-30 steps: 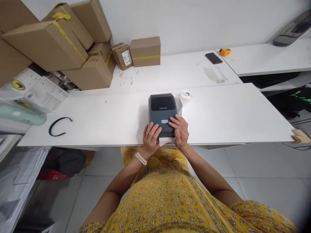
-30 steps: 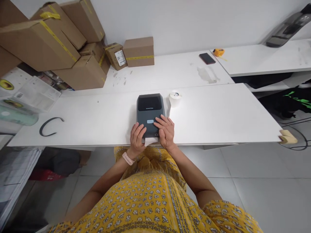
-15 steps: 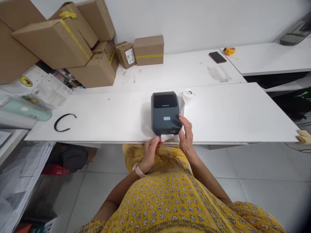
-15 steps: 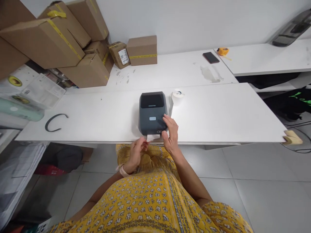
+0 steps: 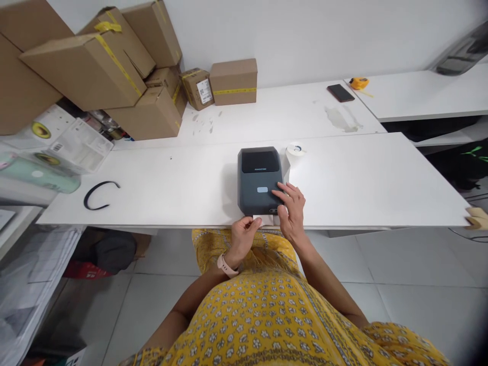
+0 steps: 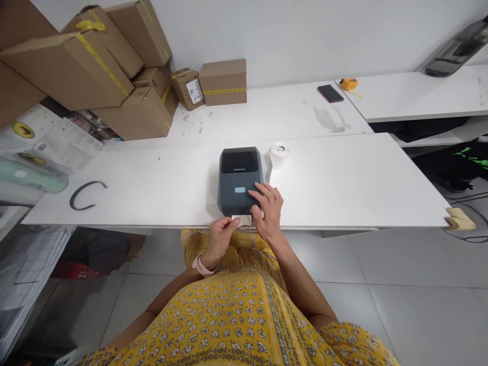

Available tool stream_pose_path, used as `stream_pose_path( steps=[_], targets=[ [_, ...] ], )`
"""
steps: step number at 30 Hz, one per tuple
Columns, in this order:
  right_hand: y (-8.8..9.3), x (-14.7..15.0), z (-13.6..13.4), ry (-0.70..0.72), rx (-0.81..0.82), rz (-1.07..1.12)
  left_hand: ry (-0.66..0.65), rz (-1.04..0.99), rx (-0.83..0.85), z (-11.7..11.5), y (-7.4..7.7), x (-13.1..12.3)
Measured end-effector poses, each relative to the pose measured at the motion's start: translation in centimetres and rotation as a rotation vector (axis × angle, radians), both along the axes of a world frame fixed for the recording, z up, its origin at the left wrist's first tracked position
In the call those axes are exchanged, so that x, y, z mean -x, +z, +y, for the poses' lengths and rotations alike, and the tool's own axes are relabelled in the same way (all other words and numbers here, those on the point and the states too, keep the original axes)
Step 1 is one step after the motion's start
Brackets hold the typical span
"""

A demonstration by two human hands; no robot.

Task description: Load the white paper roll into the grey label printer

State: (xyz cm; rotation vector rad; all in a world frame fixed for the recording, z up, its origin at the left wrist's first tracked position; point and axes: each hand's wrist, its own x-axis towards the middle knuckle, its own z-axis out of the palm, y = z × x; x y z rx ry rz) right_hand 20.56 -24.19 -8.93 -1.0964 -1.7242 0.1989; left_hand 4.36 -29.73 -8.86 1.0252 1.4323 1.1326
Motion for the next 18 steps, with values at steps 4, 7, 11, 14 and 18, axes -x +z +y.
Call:
stream_pose_path(
  steps=[4,7,11,14,18],
  targets=[
    [1.2,0.3,1.0,-0.011,-0.018,-0.205,-0.062,0.026,-0.023,-0.6,0.5,1.3],
    [2.1,0.7,1.4,-0.050,-0.037,-0.305,0.051,0.087,-0.149,-0.8,1.2,2.4],
    [2.9,0.9,1.5,-0.059,-0.019,-0.310,0.268,0.210,-0.357,0.4,1.6,3.2],
    [2.7,0.3,1.2,0.025,0.041,-0.208,0.249,0.240,-0.393,1.7,1.4,3.2],
    [1.1,-1.2,0.5,0.018,0.100,0.064,0.158,0.189,-0.352,2.8,1.2,2.7]
  ],
)
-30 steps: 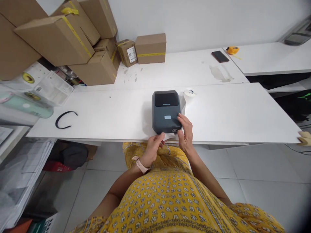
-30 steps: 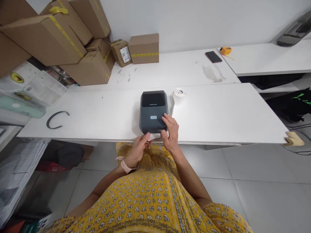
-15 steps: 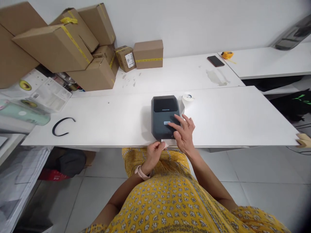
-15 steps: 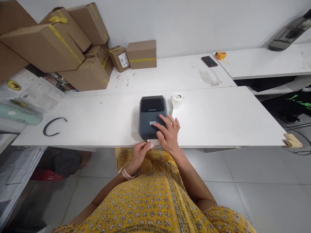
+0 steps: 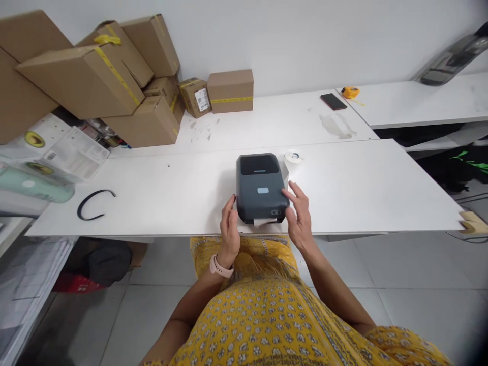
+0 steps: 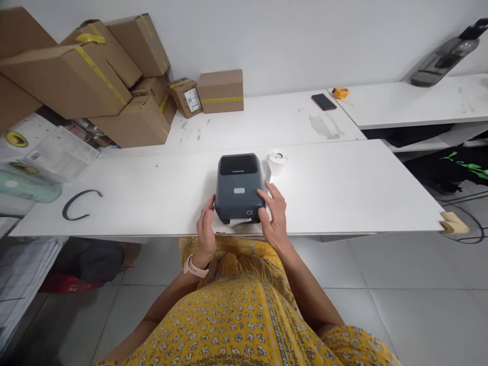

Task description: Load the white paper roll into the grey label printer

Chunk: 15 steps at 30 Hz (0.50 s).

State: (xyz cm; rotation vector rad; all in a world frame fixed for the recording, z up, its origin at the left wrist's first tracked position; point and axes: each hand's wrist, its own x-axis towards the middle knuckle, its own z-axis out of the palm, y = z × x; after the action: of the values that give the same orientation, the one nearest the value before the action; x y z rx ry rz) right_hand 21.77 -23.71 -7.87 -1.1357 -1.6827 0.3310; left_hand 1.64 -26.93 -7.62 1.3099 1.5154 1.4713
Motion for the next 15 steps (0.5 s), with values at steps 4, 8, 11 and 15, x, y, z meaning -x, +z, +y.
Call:
stream_pose_path(
  steps=[4,8,11,15],
  targets=[
    [-0.6,-0.6,0.9,-0.023,0.033,0.074,-0.024,-0.007,-0.076,0.8,1.3,-0.5],
    [2.1,0.0,4.9,0.038,-0.067,0.018,0.025,0.004,-0.161,3.6,2.9,-0.1],
    [5.1,1.0,9.1,0.059,-0.130,0.075,0.074,0.037,-0.176,7.4,3.1,0.7],
    [8.1,2.2,15.0,0.045,-0.149,0.170,0.008,0.150,0.006,12.4,2.5,1.3]
  ],
)
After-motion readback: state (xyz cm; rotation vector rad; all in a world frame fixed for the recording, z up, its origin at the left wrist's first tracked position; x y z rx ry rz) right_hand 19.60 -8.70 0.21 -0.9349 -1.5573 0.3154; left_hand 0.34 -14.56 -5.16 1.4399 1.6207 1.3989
